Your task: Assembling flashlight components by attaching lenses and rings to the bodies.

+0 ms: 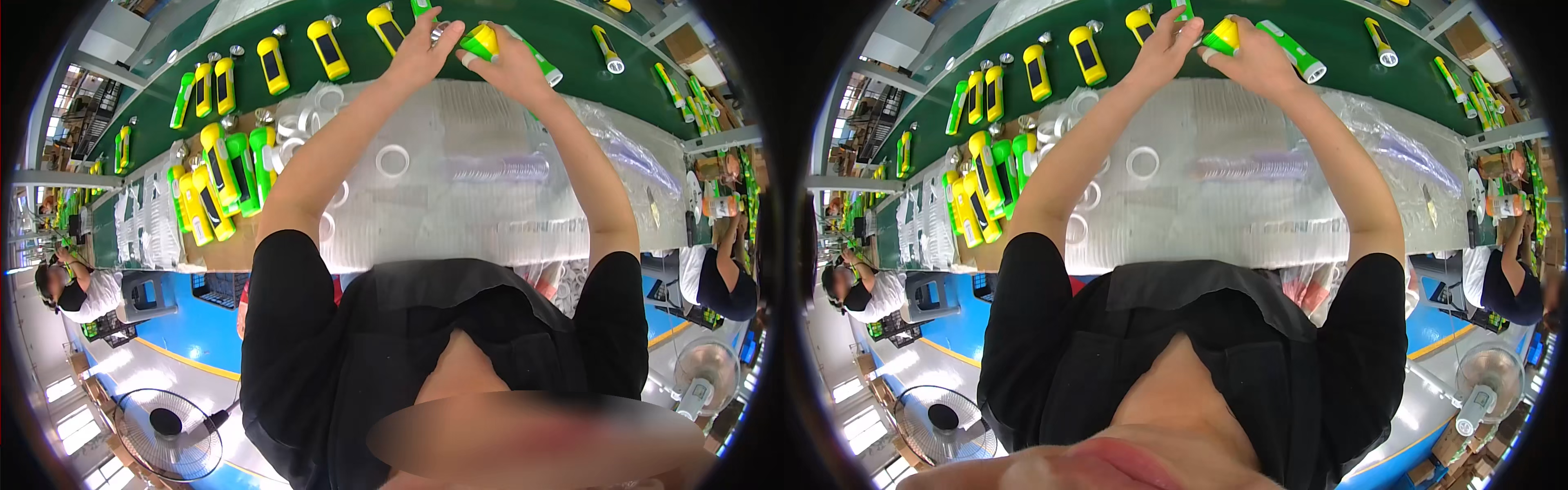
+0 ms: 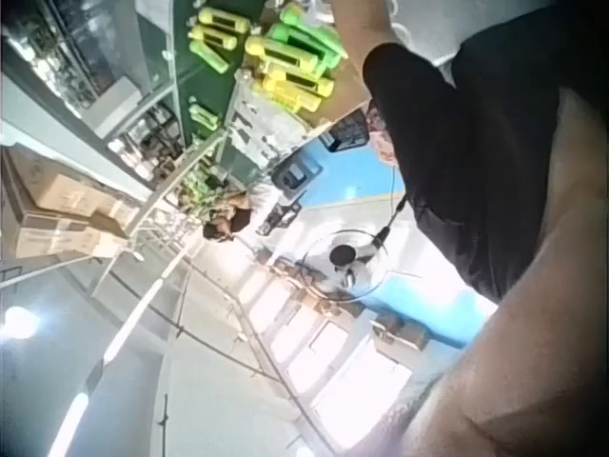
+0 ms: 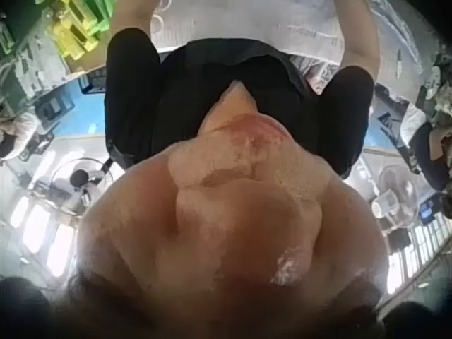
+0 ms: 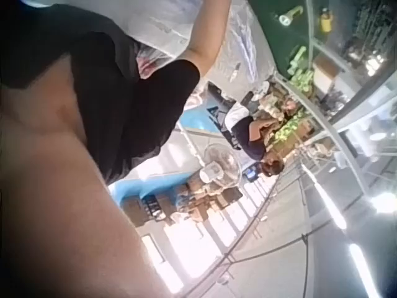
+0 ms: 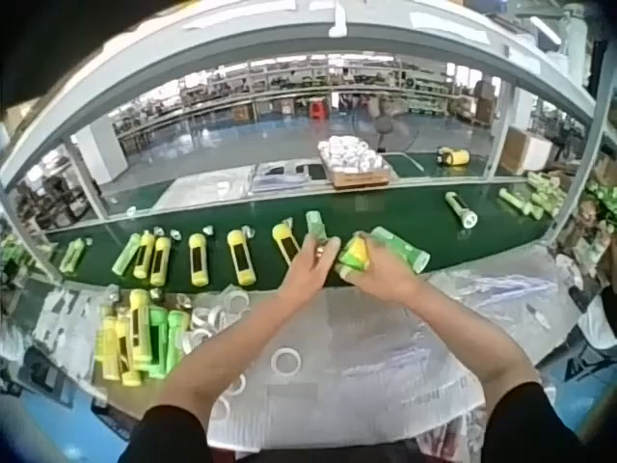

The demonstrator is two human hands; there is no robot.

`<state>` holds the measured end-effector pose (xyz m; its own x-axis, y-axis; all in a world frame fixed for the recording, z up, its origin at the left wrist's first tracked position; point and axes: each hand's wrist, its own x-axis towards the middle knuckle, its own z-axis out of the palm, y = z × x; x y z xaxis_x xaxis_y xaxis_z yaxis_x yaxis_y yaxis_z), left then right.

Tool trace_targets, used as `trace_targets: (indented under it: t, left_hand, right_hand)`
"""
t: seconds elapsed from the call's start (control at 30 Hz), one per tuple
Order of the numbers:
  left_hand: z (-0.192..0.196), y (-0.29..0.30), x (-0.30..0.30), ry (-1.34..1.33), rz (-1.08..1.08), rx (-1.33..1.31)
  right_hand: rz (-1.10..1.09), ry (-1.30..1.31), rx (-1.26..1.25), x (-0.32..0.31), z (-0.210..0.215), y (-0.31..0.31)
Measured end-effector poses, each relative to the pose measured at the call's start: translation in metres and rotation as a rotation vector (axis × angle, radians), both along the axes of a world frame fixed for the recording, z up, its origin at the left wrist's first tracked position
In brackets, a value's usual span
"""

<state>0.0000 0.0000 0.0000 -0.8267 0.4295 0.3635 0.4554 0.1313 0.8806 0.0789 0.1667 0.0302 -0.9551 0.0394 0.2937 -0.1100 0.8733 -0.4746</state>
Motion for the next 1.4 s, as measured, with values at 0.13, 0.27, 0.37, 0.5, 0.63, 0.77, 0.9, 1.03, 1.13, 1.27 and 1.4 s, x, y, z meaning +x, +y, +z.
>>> trace_targets:
  t: [0.13, 0.27, 0.37, 0.5, 0.63, 0.77, 0.9, 1.03, 1.13, 1.27, 1.4]
  left_hand:
    - [0.009, -0.026, 0.066, 0.024, 0.046, 0.149]
    - [0.015, -0.060, 0.124, -0.060, -0.081, 0.340]
    - [0.020, -0.092, 0.169, 0.174, -0.156, 0.184]
    - [0.001, -0.114, 0.210, 0.443, -0.265, 0.089]
    - [-0.012, -0.122, 0.224, 0.657, -0.219, -0.067]
    - [-0.019, -0.109, 0.227, 0.395, -0.240, 0.130]
    - [-0.046, -0.091, 0.184, 0.356, 0.038, -0.194]
    - [-0.069, -0.084, 0.166, 0.584, 0.044, -0.503]
    - [-0.074, -0.088, 0.155, 0.528, -0.028, -0.567]
    - [-0.050, -0.093, 0.166, 0.311, -0.112, -0.335]
    - [-0.013, -0.101, 0.202, 0.361, -0.288, -0.096]
  right_hand:
    - [0.085, 0.062, -0.222, 0.076, 0.008, -0.045]
    - [0.136, 0.012, -0.406, 0.131, -0.008, -0.067]
    - [0.315, -0.228, -0.925, 0.174, -0.022, -0.096]
    - [0.443, -0.349, -1.270, 0.209, -0.044, -0.130]
    - [0.370, -0.299, -1.323, 0.225, -0.054, -0.145]
    - [0.240, -0.337, -1.501, 0.230, -0.050, -0.138]
    - [0.200, -0.221, -1.549, 0.232, -0.056, -0.117]
    - [0.129, -0.229, -1.560, 0.239, -0.059, -0.106]
    - [0.143, -0.221, -1.533, 0.242, -0.059, -0.101]
    - [0.127, -0.227, -1.519, 0.238, -0.056, -0.099]
    - [0.228, -0.247, -1.475, 0.231, -0.052, -0.105]
